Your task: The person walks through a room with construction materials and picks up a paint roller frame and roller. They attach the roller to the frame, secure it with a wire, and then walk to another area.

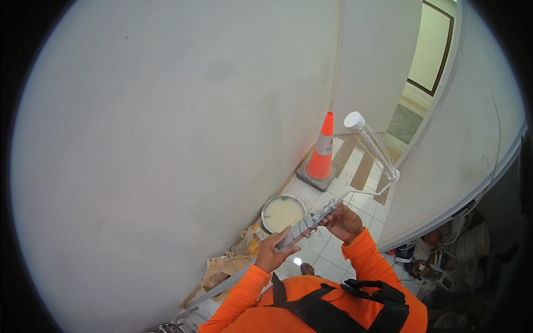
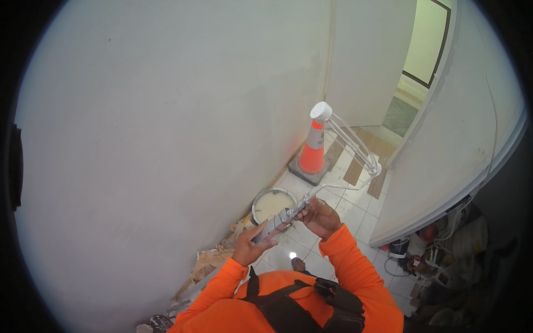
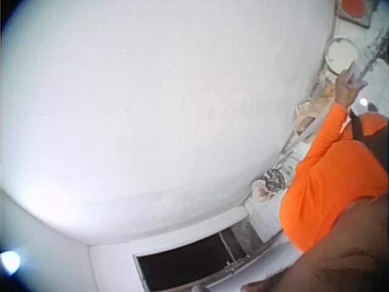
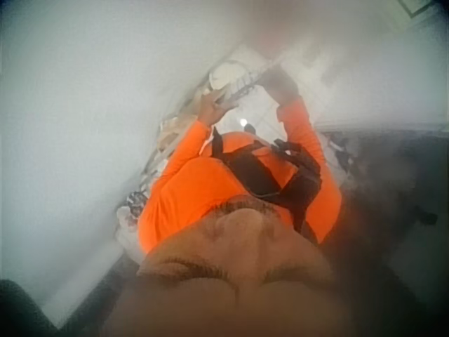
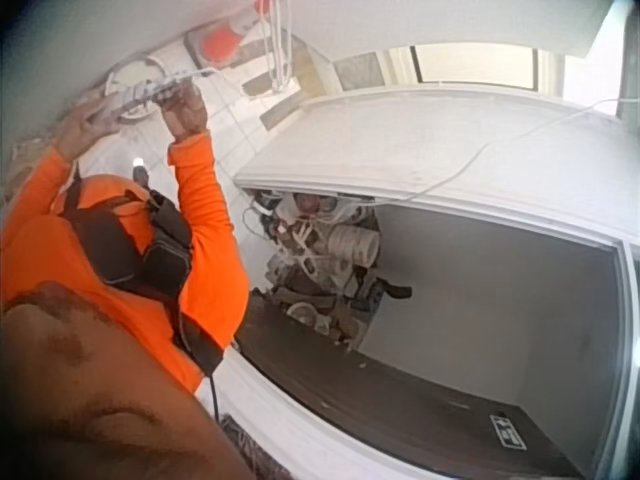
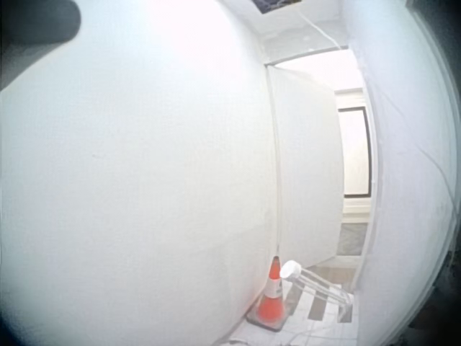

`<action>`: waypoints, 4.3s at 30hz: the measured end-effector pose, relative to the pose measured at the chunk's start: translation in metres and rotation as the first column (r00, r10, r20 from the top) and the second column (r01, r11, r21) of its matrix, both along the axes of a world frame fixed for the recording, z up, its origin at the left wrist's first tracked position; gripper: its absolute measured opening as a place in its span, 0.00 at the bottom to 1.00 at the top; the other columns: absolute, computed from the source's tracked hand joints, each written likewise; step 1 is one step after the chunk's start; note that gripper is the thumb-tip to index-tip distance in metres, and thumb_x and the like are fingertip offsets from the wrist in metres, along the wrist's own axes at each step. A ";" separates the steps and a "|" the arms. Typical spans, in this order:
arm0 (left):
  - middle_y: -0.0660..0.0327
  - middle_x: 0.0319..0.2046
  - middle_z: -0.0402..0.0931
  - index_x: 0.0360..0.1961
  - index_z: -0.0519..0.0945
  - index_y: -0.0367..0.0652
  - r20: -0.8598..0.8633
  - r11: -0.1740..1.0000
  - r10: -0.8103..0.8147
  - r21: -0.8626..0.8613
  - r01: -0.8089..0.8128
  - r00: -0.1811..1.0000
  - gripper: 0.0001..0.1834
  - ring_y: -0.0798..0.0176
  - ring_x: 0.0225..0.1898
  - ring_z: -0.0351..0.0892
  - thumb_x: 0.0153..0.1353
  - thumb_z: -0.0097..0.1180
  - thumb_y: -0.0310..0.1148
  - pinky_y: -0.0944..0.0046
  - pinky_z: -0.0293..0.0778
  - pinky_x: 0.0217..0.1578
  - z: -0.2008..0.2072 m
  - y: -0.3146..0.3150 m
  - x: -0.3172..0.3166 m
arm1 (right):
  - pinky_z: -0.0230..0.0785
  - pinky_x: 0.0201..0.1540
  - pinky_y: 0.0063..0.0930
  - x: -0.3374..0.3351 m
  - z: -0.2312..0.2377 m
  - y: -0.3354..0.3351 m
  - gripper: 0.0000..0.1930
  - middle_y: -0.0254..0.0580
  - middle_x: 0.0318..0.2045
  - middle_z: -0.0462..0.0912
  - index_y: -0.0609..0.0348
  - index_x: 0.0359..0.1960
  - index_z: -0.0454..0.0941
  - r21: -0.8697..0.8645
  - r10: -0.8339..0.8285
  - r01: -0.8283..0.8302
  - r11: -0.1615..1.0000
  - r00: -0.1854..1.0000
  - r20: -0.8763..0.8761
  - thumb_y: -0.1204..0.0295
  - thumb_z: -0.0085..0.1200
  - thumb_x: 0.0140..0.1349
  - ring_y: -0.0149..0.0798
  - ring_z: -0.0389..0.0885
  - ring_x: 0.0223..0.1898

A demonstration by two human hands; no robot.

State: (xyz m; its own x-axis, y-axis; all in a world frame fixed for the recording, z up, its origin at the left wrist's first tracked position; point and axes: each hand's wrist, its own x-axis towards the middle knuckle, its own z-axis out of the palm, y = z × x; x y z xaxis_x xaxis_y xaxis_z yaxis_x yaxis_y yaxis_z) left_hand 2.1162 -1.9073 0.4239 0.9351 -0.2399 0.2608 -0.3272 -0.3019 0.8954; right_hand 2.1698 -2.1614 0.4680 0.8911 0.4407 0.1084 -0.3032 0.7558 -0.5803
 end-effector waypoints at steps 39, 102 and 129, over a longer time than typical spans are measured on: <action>0.50 0.44 0.81 0.57 0.76 0.35 -0.058 0.998 -0.065 -0.010 0.065 0.996 0.35 0.60 0.45 0.81 0.46 0.75 0.33 0.63 0.74 0.48 -0.020 -0.002 0.012 | 0.71 0.51 0.39 -0.012 -0.011 -0.016 0.14 0.39 0.35 0.83 0.58 0.39 0.79 -0.187 -0.111 0.099 0.977 0.992 -0.056 0.60 0.49 0.69 0.41 0.81 0.43; 0.48 0.38 0.71 0.56 0.74 0.40 0.190 0.967 0.147 0.180 -0.182 0.971 0.28 0.42 0.39 0.75 0.50 0.64 0.26 0.52 0.72 0.37 -0.038 -0.014 -0.030 | 0.69 0.47 0.34 -0.033 -0.021 0.002 0.13 0.36 0.30 0.80 0.55 0.32 0.79 -0.045 0.087 -0.098 0.994 0.974 -0.209 0.61 0.52 0.69 0.37 0.78 0.38; 0.45 0.28 0.77 0.39 0.76 0.41 0.035 0.975 0.037 0.216 -0.044 0.999 0.14 0.38 0.33 0.77 0.52 0.64 0.32 0.48 0.73 0.33 -0.031 -0.019 -0.025 | 0.51 0.18 0.19 -0.008 0.052 0.006 0.27 0.27 0.13 0.63 0.58 0.24 0.71 -0.538 -0.394 0.549 0.640 0.835 0.383 0.45 0.47 0.69 0.24 0.58 0.15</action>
State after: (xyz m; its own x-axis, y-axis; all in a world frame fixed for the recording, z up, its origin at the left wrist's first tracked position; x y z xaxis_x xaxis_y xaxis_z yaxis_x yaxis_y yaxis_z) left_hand 2.0909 -1.9267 0.3925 0.9375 -0.2561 0.2357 -0.3372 -0.5009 0.7971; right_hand 2.1619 -2.1555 0.5198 0.9826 0.0027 0.1858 0.1806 0.2197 -0.9587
